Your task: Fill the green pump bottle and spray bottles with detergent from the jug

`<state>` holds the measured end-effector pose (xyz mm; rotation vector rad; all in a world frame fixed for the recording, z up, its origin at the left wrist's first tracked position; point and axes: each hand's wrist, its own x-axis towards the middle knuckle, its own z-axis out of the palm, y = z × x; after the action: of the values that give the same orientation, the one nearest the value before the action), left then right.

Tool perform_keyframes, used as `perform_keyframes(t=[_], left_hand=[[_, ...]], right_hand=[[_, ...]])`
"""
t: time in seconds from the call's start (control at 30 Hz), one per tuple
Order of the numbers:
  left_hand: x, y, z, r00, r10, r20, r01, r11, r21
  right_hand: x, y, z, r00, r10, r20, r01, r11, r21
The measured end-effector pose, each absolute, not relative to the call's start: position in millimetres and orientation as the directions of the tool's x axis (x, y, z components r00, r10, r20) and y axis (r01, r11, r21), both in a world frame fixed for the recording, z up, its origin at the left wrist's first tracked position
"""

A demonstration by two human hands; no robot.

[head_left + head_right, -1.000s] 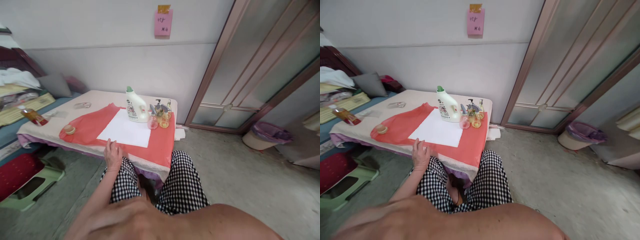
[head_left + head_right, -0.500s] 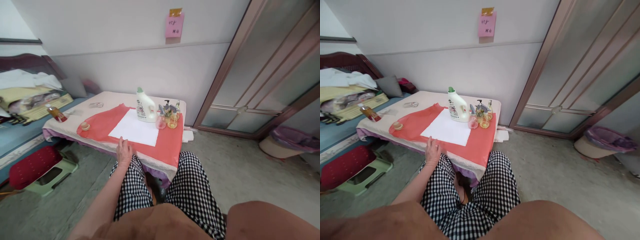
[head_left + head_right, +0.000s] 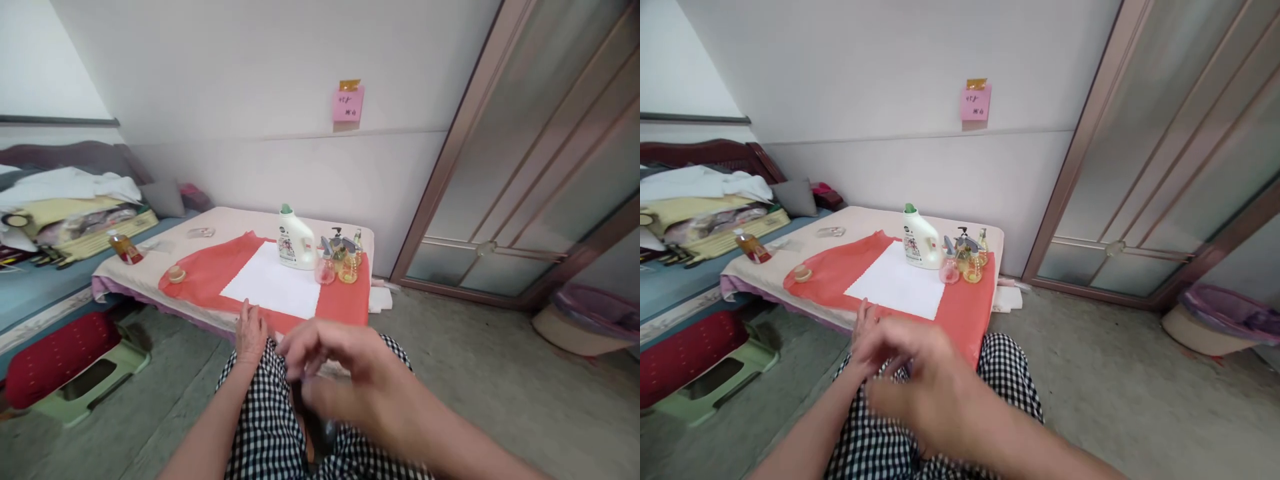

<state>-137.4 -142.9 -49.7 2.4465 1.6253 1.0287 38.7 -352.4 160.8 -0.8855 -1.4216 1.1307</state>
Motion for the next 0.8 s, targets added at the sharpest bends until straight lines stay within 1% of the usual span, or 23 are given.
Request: perform_keyframes(t=[0.1,0.17,0.3,0.43,0.6,0.7,0.77,0.8], left_hand=[[-137.4,-141.2,-51.3,0.207,0.811,0.547,0.813,-0.454,0.366],[-137.5,-139.0,-52.9,0.206,0.805,0.556,0.811,-0.458,0.363],[-137.3,-136.6,-53.7,0.21,0.803,0.558,0.808,-0.464,0.363],[-137.5,-138.2,-52.6,0.204,0.797,0.569,0.803,-0.469,0.368],[-133.9,-137.8,-39.4,0.203,0.777,0.596,0.784,-0.494,0.377],[-109.9,-149.6,-4.4,0.168,0.742,0.649,0.748,-0.525,0.407],[-80.0,-173.0,30.4,0.146,0.668,0.73,0.618,-0.637,0.46],[-62.3,-189.8,48.8,0.155,0.622,0.767,0.554,-0.698,0.454]], right_hand=[[51.9,-311.8,135.3,0.022,1.0,0.022,0.01,0.022,-1.0],[60.2,-297.9,113.9,0.106,0.993,-0.06,0.02,-0.063,-0.998],[73.3,-290.8,84.9,0.182,0.973,-0.139,0.011,-0.143,-0.99],[79.4,-290.0,72.3,0.197,0.967,-0.159,0.043,-0.171,-0.984],[85.5,-292.4,57.1,0.178,0.977,-0.118,0.133,-0.143,-0.981],[82.4,-296.3,46.6,0.165,0.982,-0.089,0.184,-0.12,-0.976],[70.4,-298.4,38.2,0.143,0.987,-0.078,0.208,-0.107,-0.972],[60.7,-299.2,33.3,0.122,0.99,-0.074,0.215,-0.1,-0.971]])
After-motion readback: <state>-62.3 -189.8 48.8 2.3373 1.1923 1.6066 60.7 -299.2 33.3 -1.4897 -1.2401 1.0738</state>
